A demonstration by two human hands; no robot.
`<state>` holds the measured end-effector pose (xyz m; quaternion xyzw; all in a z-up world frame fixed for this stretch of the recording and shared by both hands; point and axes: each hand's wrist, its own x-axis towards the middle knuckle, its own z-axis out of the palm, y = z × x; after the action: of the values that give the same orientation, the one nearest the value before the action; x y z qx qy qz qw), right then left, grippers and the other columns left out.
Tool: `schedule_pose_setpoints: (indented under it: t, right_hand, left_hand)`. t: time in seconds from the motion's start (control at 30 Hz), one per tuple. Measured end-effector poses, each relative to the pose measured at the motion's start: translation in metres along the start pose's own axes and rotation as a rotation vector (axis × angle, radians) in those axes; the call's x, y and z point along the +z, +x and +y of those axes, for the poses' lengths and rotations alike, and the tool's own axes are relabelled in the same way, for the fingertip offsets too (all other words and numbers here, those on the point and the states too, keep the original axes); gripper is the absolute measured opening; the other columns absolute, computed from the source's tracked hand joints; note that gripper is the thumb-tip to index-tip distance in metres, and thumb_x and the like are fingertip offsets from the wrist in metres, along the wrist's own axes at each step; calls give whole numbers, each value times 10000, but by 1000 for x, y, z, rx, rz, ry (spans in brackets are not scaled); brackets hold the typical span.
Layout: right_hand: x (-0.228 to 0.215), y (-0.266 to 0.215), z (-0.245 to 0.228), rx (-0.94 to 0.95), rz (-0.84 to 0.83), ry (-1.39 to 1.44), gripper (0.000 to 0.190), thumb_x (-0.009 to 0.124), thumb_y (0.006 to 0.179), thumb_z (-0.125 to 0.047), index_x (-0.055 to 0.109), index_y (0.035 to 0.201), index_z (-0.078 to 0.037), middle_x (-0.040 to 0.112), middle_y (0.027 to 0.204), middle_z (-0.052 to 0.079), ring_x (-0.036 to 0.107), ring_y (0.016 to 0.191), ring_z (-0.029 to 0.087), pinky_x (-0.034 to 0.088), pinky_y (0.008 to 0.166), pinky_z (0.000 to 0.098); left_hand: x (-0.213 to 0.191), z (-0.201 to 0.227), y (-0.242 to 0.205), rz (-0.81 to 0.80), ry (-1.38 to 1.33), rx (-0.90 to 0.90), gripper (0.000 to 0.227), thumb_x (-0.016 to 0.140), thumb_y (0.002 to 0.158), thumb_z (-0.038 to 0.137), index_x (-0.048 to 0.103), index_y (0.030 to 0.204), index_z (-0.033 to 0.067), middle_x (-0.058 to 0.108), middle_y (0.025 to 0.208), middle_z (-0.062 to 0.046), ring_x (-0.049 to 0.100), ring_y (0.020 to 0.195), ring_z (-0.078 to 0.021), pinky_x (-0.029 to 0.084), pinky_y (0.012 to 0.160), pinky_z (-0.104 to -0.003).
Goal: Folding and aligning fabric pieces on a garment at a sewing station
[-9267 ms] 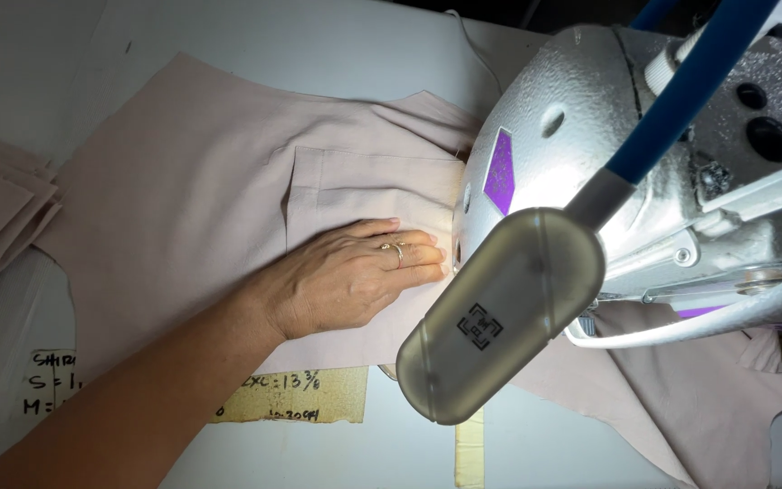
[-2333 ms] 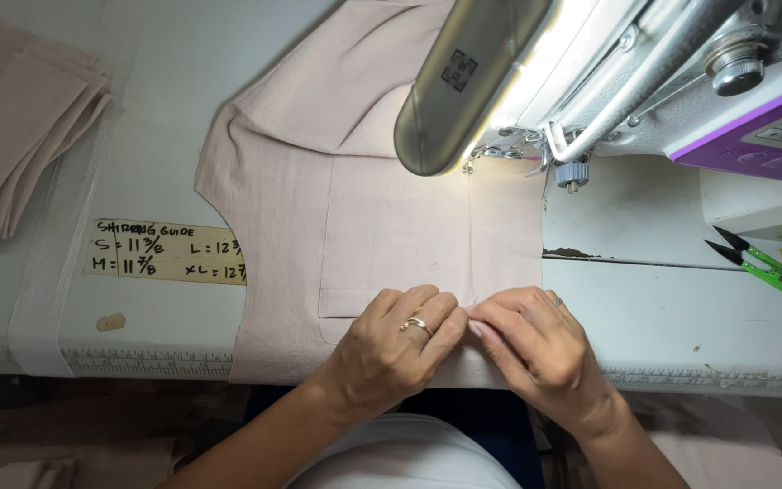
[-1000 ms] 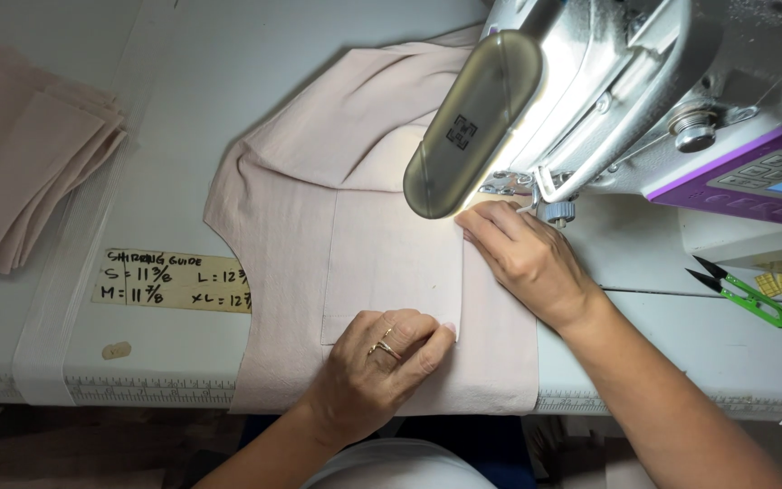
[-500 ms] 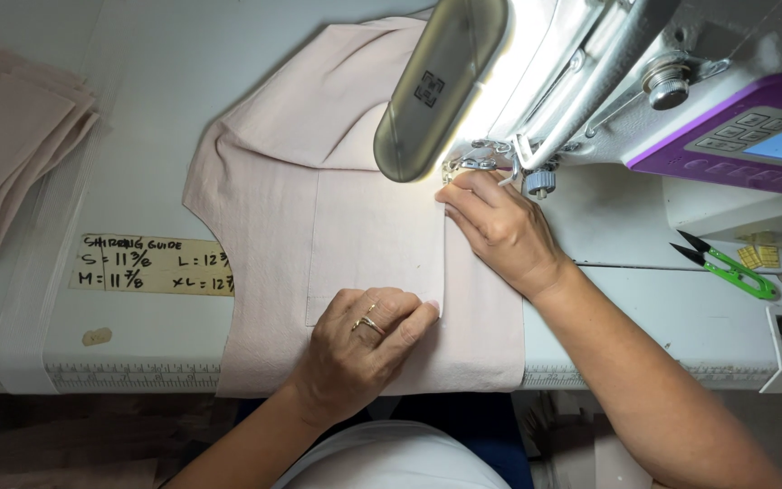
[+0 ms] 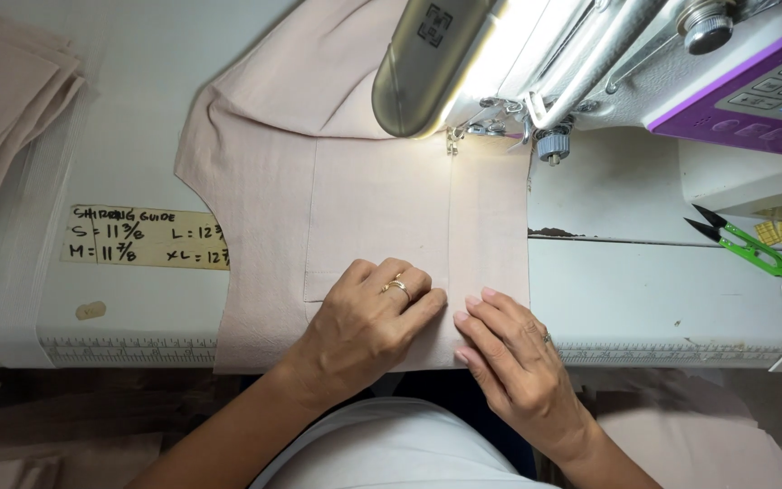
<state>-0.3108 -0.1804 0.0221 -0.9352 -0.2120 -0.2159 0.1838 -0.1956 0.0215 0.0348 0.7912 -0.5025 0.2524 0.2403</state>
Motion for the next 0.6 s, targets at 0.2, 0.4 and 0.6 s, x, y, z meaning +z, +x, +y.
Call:
schedule_pose_setpoints:
  t: [0.2, 0.4, 0.6]
  right_hand:
    - [2, 4, 2, -15, 48, -19, 259, 629, 1006, -134, 675, 1201, 29, 661, 1216, 156, 667, 1179, 375, 536, 1044, 434]
    - [4, 4, 4, 10, 36, -27, 235, 622, 1009, -154, 679, 1183, -6, 666, 1195, 127, 675, 1153, 351, 512, 1025, 418]
    - [0, 17, 0, 20, 1, -87, 296, 598, 1034, -186, 646, 1263, -4, 640, 1148, 101, 657, 1071, 314, 494, 921, 403]
  left_hand:
    - [-1, -6, 0, 6, -22, 57, 178, 553, 980, -54, 617, 941, 108, 565, 878, -30, 537, 759, -212, 386, 632, -332]
    - [-7, -7, -5, -39, 29, 124, 106, 595, 1012, 20, 653, 1076, 81, 604, 939, -36, 593, 850, -206, 407, 655, -331]
    - [-10, -10, -15, -51, -73, 134, 130, 606, 1042, 65, 667, 1155, 47, 663, 1107, -90, 655, 1001, -242, 449, 717, -352]
